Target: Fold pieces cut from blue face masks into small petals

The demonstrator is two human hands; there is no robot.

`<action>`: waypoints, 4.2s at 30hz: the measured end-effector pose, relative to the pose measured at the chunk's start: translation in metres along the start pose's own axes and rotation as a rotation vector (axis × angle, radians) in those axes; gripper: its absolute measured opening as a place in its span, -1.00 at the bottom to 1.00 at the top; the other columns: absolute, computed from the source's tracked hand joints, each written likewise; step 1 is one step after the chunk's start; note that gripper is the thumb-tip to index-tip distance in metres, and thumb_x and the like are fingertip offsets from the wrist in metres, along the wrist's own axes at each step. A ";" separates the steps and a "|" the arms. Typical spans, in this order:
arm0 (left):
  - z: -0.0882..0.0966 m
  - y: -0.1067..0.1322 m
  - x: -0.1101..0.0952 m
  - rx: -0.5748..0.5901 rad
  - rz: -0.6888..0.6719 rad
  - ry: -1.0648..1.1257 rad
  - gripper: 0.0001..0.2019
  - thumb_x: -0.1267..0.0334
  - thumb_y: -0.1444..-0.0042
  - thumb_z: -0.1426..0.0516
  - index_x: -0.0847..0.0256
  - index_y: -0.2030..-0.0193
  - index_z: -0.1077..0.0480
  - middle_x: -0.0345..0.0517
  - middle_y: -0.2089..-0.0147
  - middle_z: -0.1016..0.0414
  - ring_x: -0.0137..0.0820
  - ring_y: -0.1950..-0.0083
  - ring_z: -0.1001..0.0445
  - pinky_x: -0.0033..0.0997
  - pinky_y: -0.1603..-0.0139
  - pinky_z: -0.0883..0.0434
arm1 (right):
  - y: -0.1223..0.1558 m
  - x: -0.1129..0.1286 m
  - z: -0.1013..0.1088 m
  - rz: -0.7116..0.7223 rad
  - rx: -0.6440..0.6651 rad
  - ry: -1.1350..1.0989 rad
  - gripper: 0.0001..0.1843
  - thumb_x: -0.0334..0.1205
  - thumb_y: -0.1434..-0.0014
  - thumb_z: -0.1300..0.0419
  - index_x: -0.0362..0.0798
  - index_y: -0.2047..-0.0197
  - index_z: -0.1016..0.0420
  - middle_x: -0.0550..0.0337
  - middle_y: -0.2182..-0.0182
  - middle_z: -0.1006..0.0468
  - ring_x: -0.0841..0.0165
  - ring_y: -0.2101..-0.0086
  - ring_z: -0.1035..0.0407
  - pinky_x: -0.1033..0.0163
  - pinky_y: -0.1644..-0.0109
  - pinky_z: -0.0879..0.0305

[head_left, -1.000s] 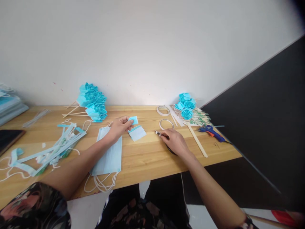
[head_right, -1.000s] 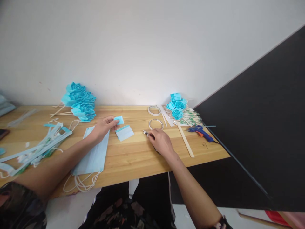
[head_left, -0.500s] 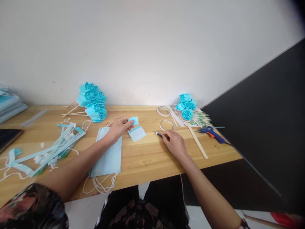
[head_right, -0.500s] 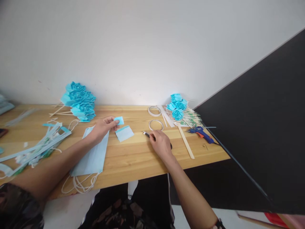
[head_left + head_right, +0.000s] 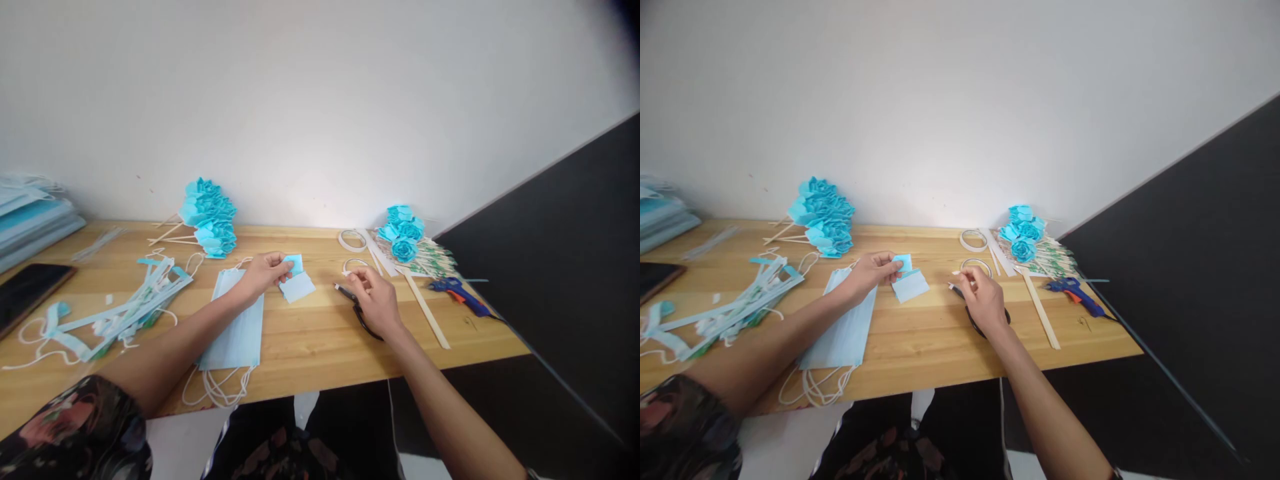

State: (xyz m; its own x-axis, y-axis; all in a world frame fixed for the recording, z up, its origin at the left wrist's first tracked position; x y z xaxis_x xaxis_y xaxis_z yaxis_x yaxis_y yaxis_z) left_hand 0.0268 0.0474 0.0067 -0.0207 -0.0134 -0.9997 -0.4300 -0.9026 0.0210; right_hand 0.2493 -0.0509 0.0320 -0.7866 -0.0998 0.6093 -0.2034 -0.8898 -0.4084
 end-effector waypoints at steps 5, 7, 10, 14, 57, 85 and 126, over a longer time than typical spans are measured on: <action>0.000 0.000 0.000 -0.007 0.001 0.005 -0.70 0.06 0.11 -0.24 0.27 0.53 -0.33 -0.19 0.56 -0.41 -0.55 0.57 -0.28 -0.53 0.54 -0.21 | -0.026 0.067 -0.012 0.457 -0.060 0.030 -0.82 -0.28 -0.25 -0.06 0.01 0.22 -0.50 0.15 0.35 -0.57 0.34 0.34 -0.43 0.24 0.22 -0.32; 0.000 0.000 0.001 -0.013 0.023 0.018 -0.69 0.05 0.12 -0.24 0.27 0.53 -0.32 -0.20 0.57 -0.40 -0.56 0.59 -0.27 -0.53 0.55 -0.19 | -0.034 0.084 -0.019 0.594 -0.112 0.042 -0.82 -0.33 -0.23 -0.07 0.01 0.21 -0.50 0.13 0.34 -0.56 0.33 0.30 -0.41 0.21 0.20 -0.32; 0.000 -0.001 0.004 -0.012 0.054 0.047 -0.67 0.02 0.13 -0.24 0.27 0.52 -0.32 -0.20 0.57 -0.40 -0.56 0.59 -0.27 -0.54 0.57 -0.17 | -0.038 0.093 -0.032 0.722 -0.202 0.067 -0.82 -0.36 -0.21 -0.11 0.01 0.20 -0.52 0.11 0.35 -0.52 0.31 0.30 -0.37 0.18 0.21 -0.31; 0.001 -0.002 0.009 -0.008 0.076 0.088 -0.65 -0.01 0.13 -0.23 0.28 0.51 -0.33 -0.20 0.56 -0.40 -0.56 0.58 -0.28 -0.54 0.56 -0.18 | -0.032 0.088 -0.048 0.804 -0.239 0.071 -0.82 -0.39 -0.19 -0.13 0.00 0.19 -0.51 0.11 0.37 -0.50 0.32 0.32 -0.35 0.20 0.24 -0.31; -0.005 0.001 0.005 0.038 0.100 0.146 -0.72 0.09 0.10 -0.24 0.27 0.52 -0.32 -0.20 0.56 -0.40 -0.57 0.58 -0.29 -0.57 0.58 -0.21 | -0.025 0.079 -0.060 0.802 -0.110 0.117 -0.78 -0.38 -0.21 -0.11 0.00 0.16 -0.54 0.12 0.37 -0.53 0.32 0.31 -0.33 0.21 0.24 -0.28; -0.001 0.000 0.001 0.052 0.032 -0.008 -0.74 0.13 -0.02 -0.11 0.30 0.51 -0.33 -0.18 0.57 -0.40 -0.55 0.59 -0.30 -0.58 0.58 -0.19 | -0.040 0.064 -0.059 0.452 0.063 -0.243 -0.76 -0.25 -0.23 -0.07 -0.02 0.11 -0.51 0.10 0.26 -0.54 0.29 0.21 -0.39 0.17 0.11 -0.32; -0.003 -0.002 0.001 0.039 -0.112 -0.145 -0.61 -0.05 -0.06 -0.10 0.28 0.50 -0.30 -0.24 0.54 -0.28 -0.55 0.52 -0.20 -0.53 0.50 -0.16 | -0.043 0.036 -0.092 -0.015 0.322 -0.692 -0.52 -0.11 -0.08 -0.23 -0.02 -0.08 -0.38 0.22 0.36 -0.46 0.40 0.36 -0.34 0.28 0.27 -0.30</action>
State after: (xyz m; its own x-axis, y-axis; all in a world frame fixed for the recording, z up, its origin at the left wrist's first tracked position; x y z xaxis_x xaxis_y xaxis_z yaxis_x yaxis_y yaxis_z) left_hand 0.0298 0.0477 0.0061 -0.0998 0.1510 -0.9835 -0.4711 -0.8778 -0.0870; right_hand 0.1766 0.0251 0.0088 -0.2192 -0.2485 0.9435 0.0519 -0.9686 -0.2430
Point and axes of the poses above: each hand's wrist, its own y-axis away from the middle knuckle, its own z-axis out of the back of the hand, x = y × z, the point moved 6 cm from there along -y, towards the middle knuckle
